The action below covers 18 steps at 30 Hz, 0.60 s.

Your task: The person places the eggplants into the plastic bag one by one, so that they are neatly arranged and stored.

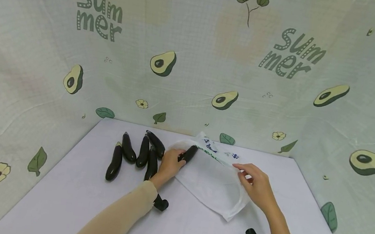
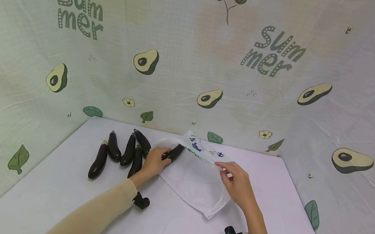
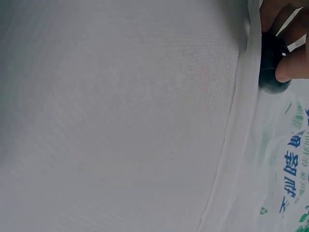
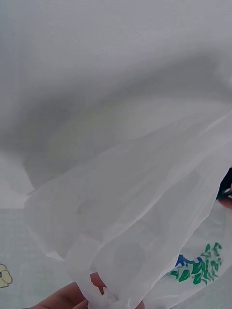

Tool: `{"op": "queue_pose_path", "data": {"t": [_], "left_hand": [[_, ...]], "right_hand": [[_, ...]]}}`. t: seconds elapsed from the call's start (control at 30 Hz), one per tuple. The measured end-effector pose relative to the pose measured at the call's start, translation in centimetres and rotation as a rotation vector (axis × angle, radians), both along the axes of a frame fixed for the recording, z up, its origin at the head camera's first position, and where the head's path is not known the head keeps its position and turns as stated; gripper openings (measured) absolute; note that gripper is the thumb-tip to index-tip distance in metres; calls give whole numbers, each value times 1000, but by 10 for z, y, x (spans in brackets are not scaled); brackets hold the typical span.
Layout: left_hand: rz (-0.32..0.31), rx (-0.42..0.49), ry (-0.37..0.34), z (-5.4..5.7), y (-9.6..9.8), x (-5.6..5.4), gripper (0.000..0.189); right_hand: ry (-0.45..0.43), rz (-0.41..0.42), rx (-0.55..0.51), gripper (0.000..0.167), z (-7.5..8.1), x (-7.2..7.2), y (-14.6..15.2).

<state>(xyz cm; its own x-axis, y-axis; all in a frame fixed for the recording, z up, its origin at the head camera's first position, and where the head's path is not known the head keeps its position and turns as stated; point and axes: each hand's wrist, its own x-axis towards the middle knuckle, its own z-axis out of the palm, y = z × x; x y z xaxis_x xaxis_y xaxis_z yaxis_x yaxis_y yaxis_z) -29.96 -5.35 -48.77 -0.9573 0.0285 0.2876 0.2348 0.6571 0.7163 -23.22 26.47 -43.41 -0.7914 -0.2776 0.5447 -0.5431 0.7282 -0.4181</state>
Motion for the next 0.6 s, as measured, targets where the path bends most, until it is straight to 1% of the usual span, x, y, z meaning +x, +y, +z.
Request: {"op": "queue_pose_path", "data": {"t": [0.3, 0.47, 0.6], "left_hand": [[-44, -74, 53, 4, -5, 5, 43], [-75, -100, 68, 10, -9, 12, 42], [-99, -82, 50, 16, -17, 19, 41]], "right_hand": [[6, -1, 1, 43, 1, 1, 1], [6, -4, -1, 42, 3, 2, 1], [4, -10, 3, 41, 4, 3, 0]]}}
